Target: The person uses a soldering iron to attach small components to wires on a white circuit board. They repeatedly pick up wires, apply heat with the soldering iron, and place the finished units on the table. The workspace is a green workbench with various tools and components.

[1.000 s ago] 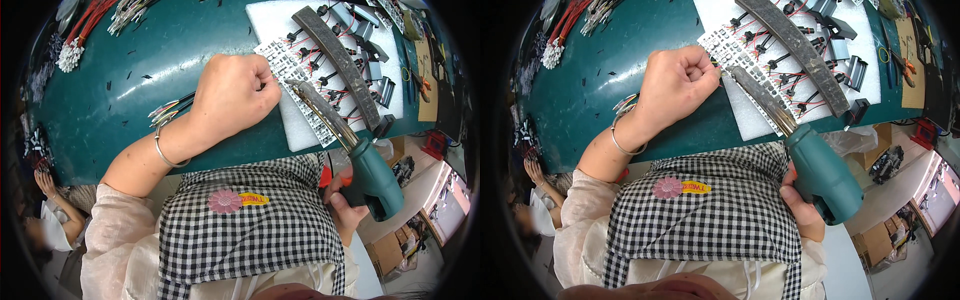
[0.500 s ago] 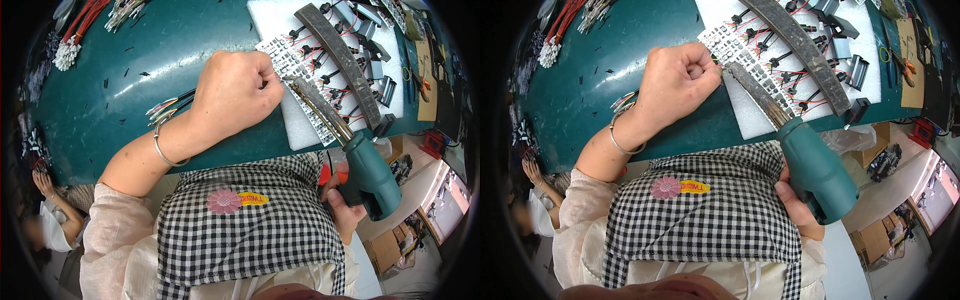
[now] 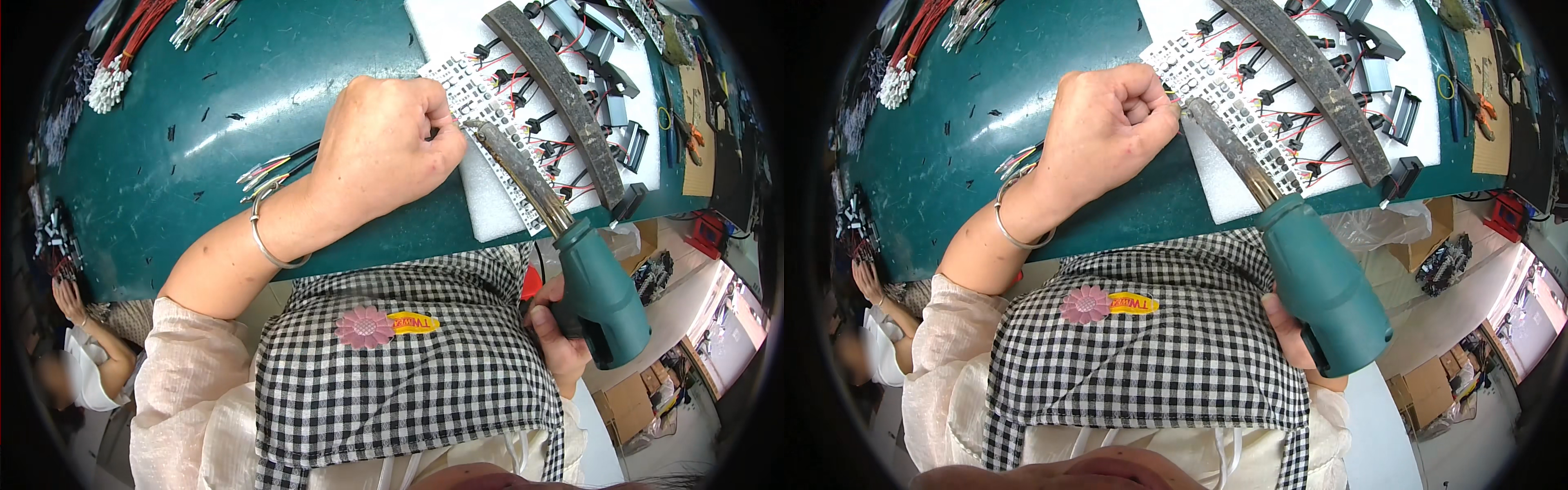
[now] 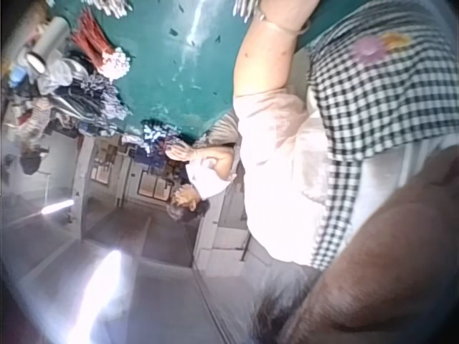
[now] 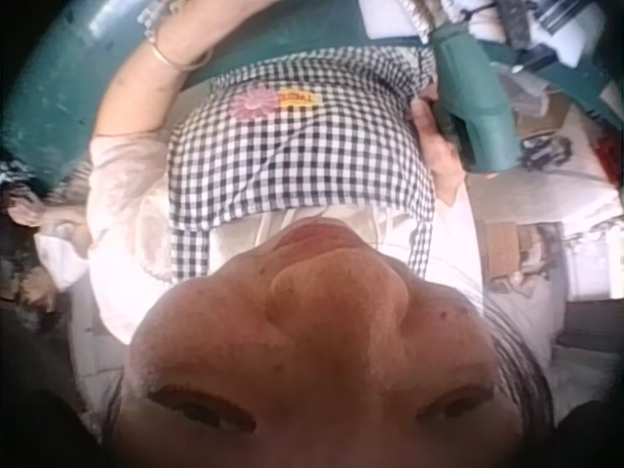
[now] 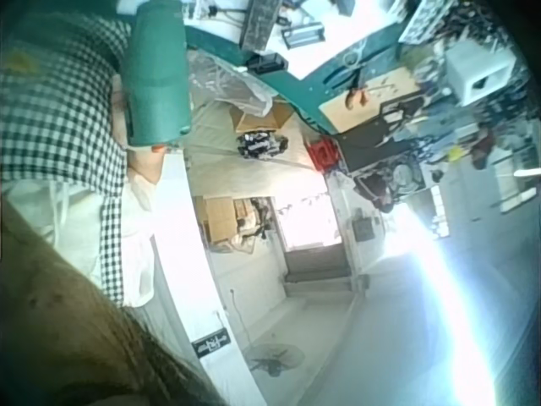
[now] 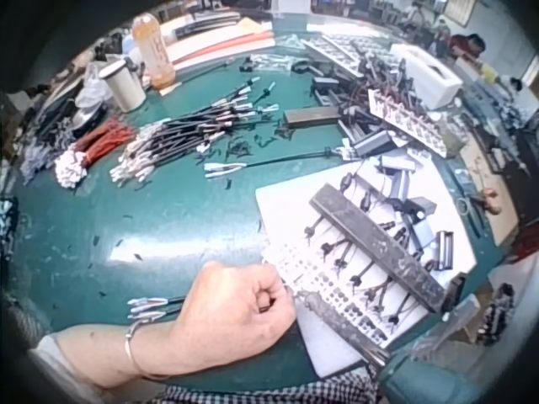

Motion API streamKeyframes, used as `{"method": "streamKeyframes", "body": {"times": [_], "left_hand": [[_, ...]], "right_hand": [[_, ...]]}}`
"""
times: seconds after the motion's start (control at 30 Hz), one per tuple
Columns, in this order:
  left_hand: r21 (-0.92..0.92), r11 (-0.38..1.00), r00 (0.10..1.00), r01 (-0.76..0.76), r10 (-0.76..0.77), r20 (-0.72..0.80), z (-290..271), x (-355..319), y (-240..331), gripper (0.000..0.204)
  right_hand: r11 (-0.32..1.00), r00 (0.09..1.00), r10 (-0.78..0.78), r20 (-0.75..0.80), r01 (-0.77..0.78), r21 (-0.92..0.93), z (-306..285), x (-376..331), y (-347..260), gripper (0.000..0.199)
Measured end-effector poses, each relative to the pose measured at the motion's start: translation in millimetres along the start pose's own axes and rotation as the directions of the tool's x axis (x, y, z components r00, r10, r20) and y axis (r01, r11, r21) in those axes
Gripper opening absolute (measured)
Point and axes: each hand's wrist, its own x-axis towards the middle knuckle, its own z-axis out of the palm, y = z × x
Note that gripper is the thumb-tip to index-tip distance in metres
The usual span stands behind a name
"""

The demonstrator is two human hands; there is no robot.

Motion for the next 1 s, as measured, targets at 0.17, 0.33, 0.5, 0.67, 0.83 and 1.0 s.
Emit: {"method": "streamKeyframes", "body": {"times": [0.17,0.33,0.5,0.67,0.83,1.0], "left_hand": [[0.008,1.0,1.0,-0.022,0.022,0.001,-0.6,1.4,-1.5,0.018],[0.007,1.0,1.0,-0.004,0.004,-0.002,-0.4,-0.8,-0.8,0.017],[0.005,1.0,1.0,-0.009,0.009,0.006,0.9,-0.3,-0.6,0.015],[-0.012,1.0,1.0,-0.007,0.007,-0.009,0.5,-3.7,0.4,0.012],[0.004,1.0,1.0,-0.027,0.027,-0.014,0.9,-5.7,3.3,0.011],[0.032,0.995,0.993,-0.097,0.098,-0.062,4.5,-7.1,1.6,0.01]], "right_hand": [[0.857,0.98,0.126,-0.156,-0.028,0.515,6.8,9.9,-19.4,0.065],[0.837,0.982,0.122,-0.147,-0.023,0.546,-1.8,6.0,-16.4,0.068],[0.885,0.966,0.175,-0.19,-0.07,0.459,3.1,-2.2,-13.6,0.067],[0.857,0.968,0.176,-0.181,-0.06,0.512,3.6,-2.0,-12.2,0.065],[0.869,0.972,0.162,-0.169,-0.06,0.491,2.4,-6.4,-6.8,0.062],[0.85,0.957,0.238,-0.164,-0.124,0.512,5.3,-7.1,-6.8,0.059]]}}
